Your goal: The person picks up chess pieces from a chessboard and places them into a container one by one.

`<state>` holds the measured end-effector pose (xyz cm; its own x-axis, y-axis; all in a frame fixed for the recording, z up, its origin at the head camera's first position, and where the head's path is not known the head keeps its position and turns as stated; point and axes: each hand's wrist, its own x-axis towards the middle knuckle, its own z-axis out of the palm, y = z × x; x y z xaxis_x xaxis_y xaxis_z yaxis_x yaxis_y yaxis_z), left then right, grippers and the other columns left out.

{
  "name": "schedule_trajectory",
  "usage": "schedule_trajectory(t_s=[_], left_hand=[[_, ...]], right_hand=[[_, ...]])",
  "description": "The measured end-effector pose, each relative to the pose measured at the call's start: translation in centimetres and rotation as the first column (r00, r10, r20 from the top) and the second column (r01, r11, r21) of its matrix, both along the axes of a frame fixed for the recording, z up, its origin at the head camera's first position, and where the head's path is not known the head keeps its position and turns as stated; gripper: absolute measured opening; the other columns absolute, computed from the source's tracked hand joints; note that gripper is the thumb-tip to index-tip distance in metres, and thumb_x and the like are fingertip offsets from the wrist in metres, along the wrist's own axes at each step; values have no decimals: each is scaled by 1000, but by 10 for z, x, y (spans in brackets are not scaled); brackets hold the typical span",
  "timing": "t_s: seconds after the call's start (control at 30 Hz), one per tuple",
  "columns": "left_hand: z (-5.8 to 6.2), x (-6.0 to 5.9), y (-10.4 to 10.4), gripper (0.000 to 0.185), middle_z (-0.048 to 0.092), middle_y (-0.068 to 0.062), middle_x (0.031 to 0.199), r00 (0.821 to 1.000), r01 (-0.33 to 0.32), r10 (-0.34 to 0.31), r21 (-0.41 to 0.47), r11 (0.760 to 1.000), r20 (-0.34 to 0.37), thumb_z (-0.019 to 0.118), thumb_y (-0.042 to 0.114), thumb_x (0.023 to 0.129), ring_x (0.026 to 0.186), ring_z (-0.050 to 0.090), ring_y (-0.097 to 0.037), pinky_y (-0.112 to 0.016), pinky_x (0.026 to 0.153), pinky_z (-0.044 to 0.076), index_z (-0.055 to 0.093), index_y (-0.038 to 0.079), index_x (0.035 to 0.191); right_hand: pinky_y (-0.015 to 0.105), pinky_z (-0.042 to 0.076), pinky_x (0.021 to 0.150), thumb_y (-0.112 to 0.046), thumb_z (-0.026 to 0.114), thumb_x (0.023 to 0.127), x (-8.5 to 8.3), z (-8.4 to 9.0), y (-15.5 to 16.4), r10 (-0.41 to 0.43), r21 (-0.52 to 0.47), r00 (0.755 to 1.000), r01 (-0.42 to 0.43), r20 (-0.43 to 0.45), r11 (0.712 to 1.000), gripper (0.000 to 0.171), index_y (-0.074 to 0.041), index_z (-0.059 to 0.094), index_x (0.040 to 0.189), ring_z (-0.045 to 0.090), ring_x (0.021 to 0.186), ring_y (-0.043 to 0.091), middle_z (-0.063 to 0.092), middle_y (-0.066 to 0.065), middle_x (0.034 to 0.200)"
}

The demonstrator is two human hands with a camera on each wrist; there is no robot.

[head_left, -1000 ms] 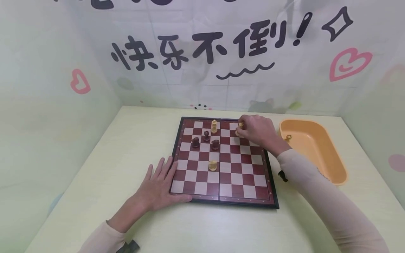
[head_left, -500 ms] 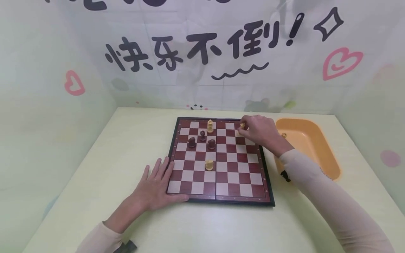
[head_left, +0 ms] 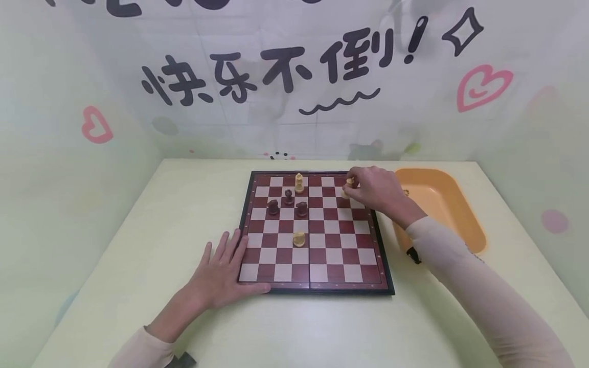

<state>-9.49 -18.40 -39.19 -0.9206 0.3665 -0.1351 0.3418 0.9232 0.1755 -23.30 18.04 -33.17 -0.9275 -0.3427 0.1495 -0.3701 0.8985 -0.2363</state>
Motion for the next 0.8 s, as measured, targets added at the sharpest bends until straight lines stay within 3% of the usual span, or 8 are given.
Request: schedule_trajectory(t_s=[0.23, 0.57, 0.8], left_hand=[[4, 1, 2, 125, 15, -26, 165, 1000, 6, -6, -6, 1000, 0, 47, 89, 81, 150, 11, -47, -67, 116, 9, 22, -4, 159], [-3, 1, -2, 127, 11, -25, 166, 1000, -2, 2, 20, 1000, 10, 46, 91, 79, 151, 6, -46, -66, 117, 3, 20, -3, 160], [-6, -1, -4, 129, 9, -25, 166, 1000, -3, 3, 6, 1000, 11, 43, 94, 78, 151, 5, -46, -67, 116, 2, 19, -3, 160]], right_hand=[[36, 50, 54, -29, 69, 94, 5, 5, 6, -10, 2, 1000, 10, 12, 1000, 27, -6, 74, 107, 65, 70, 19, 74, 6, 89], [34, 46, 51, -31, 66, 94, 9, 9, 23, -34, -11, 999, 34, 21, 999, 28, -7, 73, 107, 65, 71, 21, 76, 7, 95], [40, 51, 56, -28, 66, 95, 12, 13, 34, -41, -12, 999, 42, 19, 999, 28, -6, 72, 110, 69, 79, 24, 76, 7, 97]])
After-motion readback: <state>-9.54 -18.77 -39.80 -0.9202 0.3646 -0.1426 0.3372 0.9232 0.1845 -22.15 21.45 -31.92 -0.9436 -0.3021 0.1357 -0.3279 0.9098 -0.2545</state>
